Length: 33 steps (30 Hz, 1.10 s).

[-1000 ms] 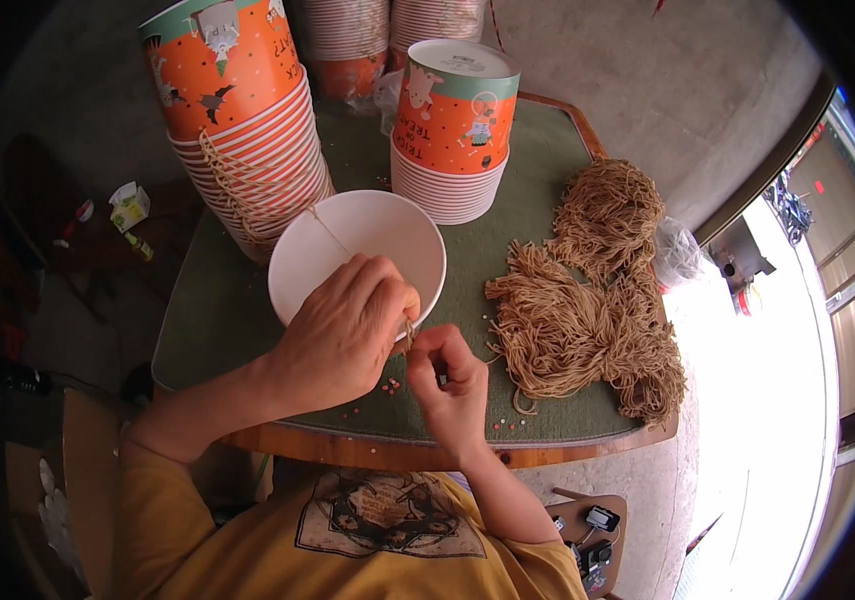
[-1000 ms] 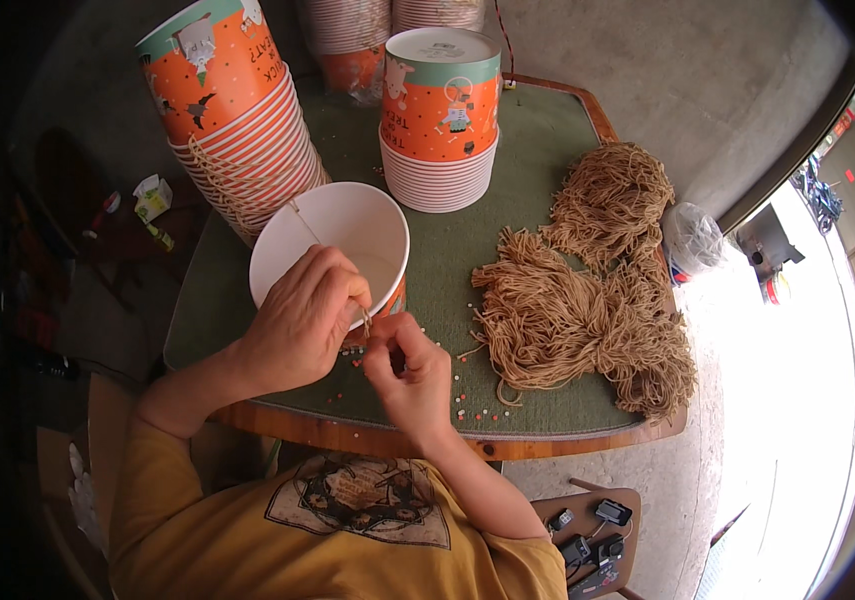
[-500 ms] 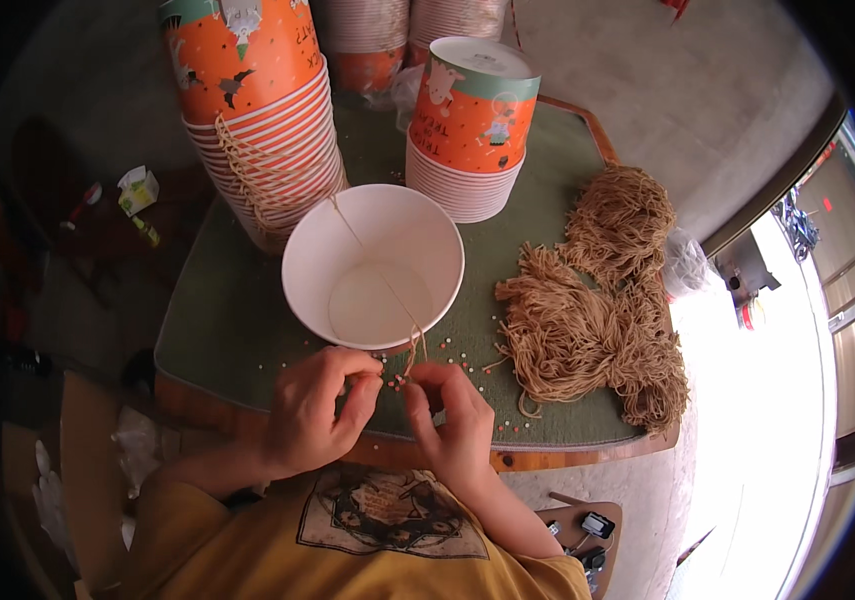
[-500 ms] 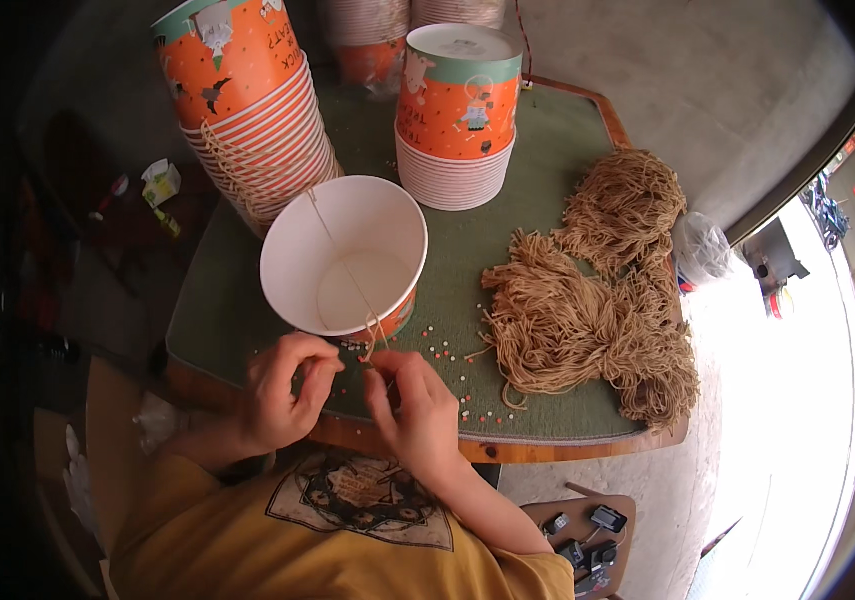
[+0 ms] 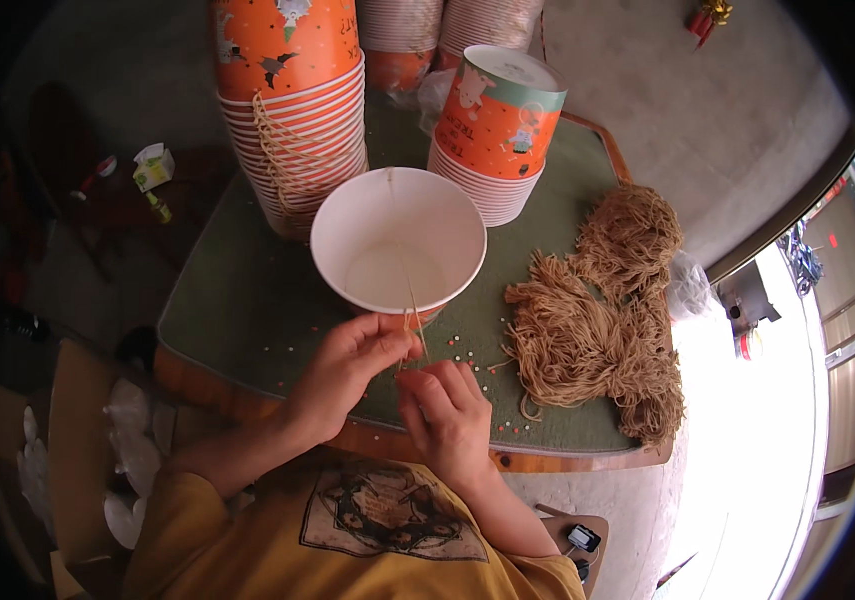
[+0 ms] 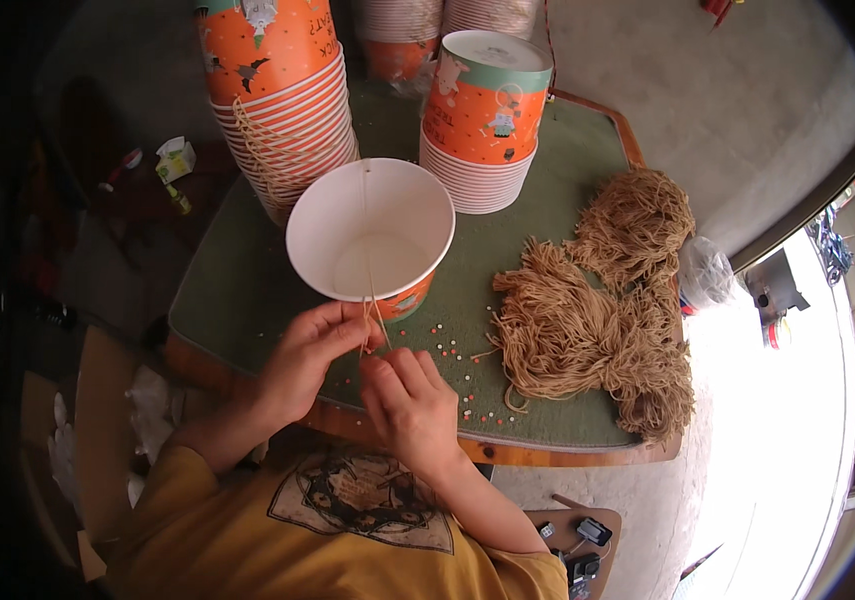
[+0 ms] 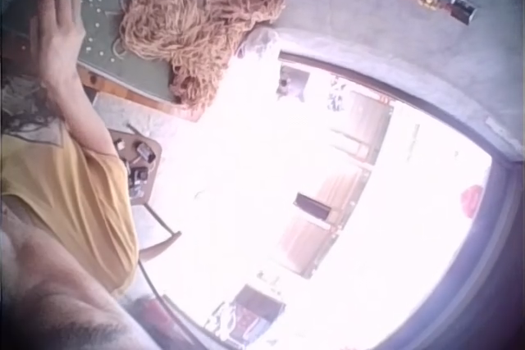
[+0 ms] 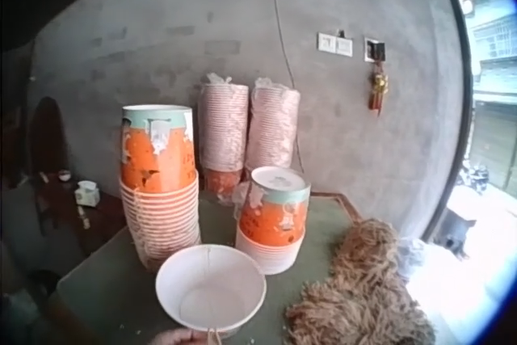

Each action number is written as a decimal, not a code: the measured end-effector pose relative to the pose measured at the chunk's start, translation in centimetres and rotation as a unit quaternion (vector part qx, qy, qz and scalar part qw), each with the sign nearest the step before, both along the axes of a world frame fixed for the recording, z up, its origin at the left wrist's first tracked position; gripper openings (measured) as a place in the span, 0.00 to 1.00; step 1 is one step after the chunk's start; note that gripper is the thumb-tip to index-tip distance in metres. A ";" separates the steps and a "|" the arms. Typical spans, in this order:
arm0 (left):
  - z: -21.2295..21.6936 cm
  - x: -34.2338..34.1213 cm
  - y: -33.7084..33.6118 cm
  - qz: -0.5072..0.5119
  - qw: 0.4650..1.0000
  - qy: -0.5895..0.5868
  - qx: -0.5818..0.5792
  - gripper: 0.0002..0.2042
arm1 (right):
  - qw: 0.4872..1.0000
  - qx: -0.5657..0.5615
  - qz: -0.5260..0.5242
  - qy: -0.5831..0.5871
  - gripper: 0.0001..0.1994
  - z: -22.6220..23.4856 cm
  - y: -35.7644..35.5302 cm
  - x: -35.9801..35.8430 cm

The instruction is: Threading small beads onto strings and organizing stacks of paper cups at a workstation for packaging.

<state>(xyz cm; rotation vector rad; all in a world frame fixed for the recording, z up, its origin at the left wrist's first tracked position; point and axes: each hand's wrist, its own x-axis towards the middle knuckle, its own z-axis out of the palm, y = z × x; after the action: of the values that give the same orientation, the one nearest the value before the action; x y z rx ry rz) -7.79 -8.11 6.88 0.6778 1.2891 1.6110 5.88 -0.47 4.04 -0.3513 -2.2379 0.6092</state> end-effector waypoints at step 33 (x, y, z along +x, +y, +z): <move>3.0 -15.0 1.7 0.059 0.611 0.755 0.231 0.43 | 0.867 -0.475 0.101 0.107 0.08 15.0 13.5 -3.6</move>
<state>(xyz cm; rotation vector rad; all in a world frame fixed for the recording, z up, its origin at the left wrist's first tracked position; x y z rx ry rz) -22.77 -6.44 9.84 2.7083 1.9675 1.2496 2.25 12.99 19.02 -0.4921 -1.6165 1.7690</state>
